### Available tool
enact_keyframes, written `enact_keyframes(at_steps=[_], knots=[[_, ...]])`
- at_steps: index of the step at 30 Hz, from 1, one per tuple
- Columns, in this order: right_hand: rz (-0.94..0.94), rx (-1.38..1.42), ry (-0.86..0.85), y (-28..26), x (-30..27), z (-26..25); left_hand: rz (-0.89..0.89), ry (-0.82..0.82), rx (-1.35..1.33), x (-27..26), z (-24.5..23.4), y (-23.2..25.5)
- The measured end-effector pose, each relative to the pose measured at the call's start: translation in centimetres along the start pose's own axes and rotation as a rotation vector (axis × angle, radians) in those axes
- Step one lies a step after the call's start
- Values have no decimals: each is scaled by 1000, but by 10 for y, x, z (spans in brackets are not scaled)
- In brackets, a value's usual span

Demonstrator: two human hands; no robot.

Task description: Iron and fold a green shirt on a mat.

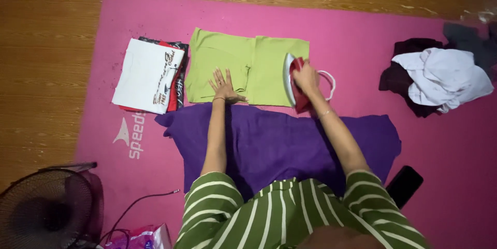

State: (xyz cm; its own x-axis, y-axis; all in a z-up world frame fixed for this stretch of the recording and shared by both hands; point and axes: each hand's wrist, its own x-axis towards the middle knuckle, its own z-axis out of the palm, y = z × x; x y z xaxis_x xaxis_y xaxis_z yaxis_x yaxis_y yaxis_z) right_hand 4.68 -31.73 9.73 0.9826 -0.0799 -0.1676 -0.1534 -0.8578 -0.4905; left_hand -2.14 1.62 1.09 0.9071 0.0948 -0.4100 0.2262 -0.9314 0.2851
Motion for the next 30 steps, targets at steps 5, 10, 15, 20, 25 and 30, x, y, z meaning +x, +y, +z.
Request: enact_keyframes(at_steps=[5,10,15,20,25,30], knots=[[55,92,35,-3,65,1,-5,4,2,0,-7,4],[-50,41,205,6,85,3,-26,-37,-2,-3,-12,4],[-66,20,28,12,47,-7,-4,-19,4,1,-5,1],[-19,53,-30,19,-15,-8,-9,-6,1,0,-4,1],[-11,-9,12,15,-24,-11,-11,-20,-12,4,-1,-1],[-24,-47,93,16,34,3,-9,-1,-6,0,-3,0]])
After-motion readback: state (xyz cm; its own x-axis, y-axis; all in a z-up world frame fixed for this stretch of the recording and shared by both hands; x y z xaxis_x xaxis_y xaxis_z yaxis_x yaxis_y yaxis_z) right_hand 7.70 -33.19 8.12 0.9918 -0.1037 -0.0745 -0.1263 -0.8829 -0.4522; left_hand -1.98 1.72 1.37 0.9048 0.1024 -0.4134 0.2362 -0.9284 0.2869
